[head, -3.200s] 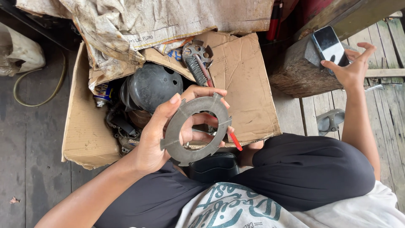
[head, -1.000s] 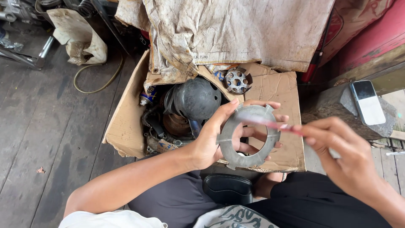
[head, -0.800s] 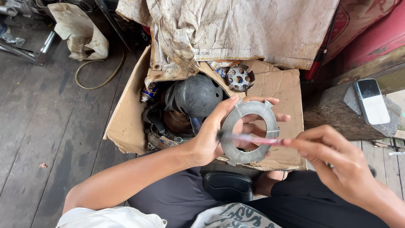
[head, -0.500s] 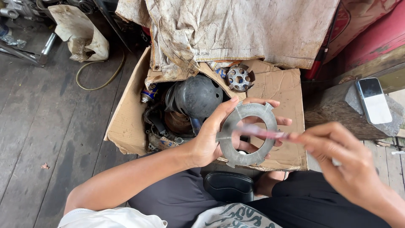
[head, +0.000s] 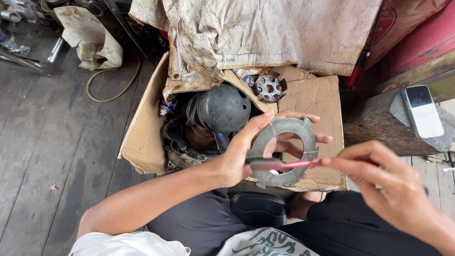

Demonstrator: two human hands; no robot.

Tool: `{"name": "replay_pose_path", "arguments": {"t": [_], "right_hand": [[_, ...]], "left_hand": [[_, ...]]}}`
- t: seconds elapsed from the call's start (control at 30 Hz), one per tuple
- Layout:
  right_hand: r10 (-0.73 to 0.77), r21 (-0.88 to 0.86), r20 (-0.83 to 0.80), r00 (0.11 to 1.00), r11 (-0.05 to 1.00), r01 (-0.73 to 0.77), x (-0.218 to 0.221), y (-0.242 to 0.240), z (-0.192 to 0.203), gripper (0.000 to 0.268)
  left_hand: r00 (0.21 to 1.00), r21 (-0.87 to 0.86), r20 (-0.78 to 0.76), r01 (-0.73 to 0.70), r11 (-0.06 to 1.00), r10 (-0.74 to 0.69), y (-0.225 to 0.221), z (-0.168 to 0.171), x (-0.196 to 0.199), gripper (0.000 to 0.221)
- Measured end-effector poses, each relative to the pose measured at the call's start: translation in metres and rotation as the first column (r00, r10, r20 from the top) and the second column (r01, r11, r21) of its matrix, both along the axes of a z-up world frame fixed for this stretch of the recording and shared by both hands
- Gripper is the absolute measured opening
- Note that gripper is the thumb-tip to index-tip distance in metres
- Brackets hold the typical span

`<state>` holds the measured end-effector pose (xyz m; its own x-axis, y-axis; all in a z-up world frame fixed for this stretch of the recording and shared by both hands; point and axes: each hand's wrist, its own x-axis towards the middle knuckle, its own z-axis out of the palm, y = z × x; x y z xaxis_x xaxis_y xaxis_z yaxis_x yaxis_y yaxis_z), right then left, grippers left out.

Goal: Cleaning a circular metal motorcycle part using a toothbrush to remove grime

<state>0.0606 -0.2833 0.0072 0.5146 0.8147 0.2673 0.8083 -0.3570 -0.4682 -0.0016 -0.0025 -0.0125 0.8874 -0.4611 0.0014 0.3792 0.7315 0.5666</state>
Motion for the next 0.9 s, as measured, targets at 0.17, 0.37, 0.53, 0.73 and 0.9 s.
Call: {"name": "replay_pose_path", "arguments": {"t": [0.17, 0.37, 0.53, 0.73, 0.9], "right_hand": [[-0.197, 0.076, 0.072, 0.978, 0.979, 0.191, 0.007, -0.003, 0.006, 0.021], [-0.032, -0.015, -0.044, 0.999, 0.999, 0.031, 0.004, -0.001, 0.009, 0.035], [-0.261, 0.028, -0.015, 0.965, 0.965, 0.262, 0.013, -0.006, 0.012, 0.027], [-0.035, -0.054, -0.168, 0.985, 0.998, 0.027, 0.008, -0.004, 0.006, 0.042], [-0.247, 0.1, -0.017, 0.969, 0.964, 0.247, 0.02, 0.0, 0.011, 0.023]], "left_hand": [[0.999, 0.063, -0.023, 0.029, 0.998, -0.027, 0.001, 0.002, 0.001, 0.072], [0.999, 0.012, -0.048, 0.025, 1.0, -0.024, -0.003, 0.001, 0.003, 0.066], [0.998, 0.083, -0.037, 0.053, 0.995, -0.05, 0.0, 0.002, 0.003, 0.069], [0.999, 0.063, -0.034, 0.0, 0.998, 0.002, -0.002, -0.007, 0.01, 0.065], [0.998, 0.022, -0.048, 0.052, 0.998, -0.051, -0.001, -0.003, 0.009, 0.064]]}}
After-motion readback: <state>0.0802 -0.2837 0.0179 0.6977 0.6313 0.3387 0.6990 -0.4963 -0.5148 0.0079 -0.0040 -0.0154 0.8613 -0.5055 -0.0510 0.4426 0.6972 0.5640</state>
